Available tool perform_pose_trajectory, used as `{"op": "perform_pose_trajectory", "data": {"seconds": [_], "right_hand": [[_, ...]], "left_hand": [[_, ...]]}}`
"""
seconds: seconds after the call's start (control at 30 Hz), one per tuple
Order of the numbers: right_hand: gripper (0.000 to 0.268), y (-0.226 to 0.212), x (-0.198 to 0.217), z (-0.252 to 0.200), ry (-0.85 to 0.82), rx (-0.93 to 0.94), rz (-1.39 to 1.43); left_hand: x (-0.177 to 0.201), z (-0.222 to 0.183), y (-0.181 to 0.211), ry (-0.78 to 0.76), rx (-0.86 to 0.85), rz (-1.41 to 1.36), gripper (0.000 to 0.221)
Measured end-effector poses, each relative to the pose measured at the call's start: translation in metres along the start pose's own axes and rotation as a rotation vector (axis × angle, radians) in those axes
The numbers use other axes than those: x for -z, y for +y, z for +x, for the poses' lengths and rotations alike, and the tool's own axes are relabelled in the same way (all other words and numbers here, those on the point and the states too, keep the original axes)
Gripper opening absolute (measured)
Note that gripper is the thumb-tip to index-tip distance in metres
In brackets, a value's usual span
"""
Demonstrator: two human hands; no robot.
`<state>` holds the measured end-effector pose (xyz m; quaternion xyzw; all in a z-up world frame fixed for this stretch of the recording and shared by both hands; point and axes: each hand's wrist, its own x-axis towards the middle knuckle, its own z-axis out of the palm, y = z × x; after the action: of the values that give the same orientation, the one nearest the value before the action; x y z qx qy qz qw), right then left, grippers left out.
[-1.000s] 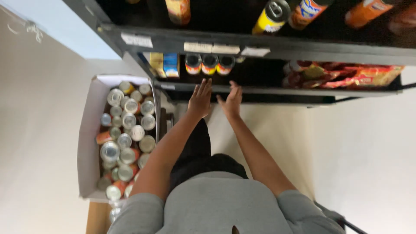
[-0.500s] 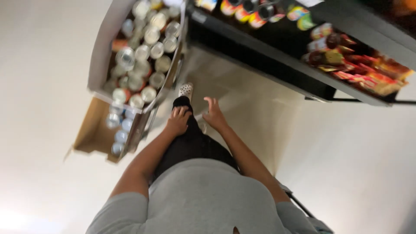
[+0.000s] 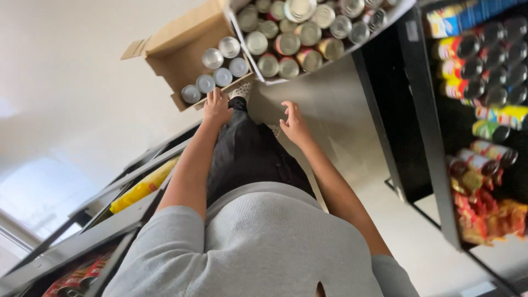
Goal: The person takes canned goods and small boxes from a cardboard box and places them onto a black metal shelf. They handle various cans and boxes, arranging them in rows on the shelf.
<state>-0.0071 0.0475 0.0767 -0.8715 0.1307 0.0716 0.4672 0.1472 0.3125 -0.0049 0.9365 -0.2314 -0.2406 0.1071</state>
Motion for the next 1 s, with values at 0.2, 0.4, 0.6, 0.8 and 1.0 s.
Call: {"op": "perform_pose_trajectory", "data": {"seconds": [0.2,0.4,0.6,0.8,1.0], "right_hand": [[0.055,-0.080,-0.010,0.080,-0.147,0.056,-0.052],[0.047,-0.102,-0.042,0.150,-0.268,0.117,-0.034],[0.041,-0.096,-0.070,0.182,-0.249,0.076,0.012],[0.040,-0.105,-0.070,0.184,-0.292,-0.090,0.118],[0.039,-0.084,-0.072,0.178,-0.305,-0.067,0.083]], "left_hand": [[-0.006,0.013,-0.088,0.077,0.195,-0.039,0.078],[0.041,0.069,-0.088,-0.006,0.232,-0.061,0.107],[0.013,0.157,-0.078,-0.095,-0.025,0.253,0.128],[0.015,0.200,-0.050,-0.132,0.115,0.027,0.119],[-0.034,0.208,-0.071,0.158,-0.046,-0.021,0.098]]}}
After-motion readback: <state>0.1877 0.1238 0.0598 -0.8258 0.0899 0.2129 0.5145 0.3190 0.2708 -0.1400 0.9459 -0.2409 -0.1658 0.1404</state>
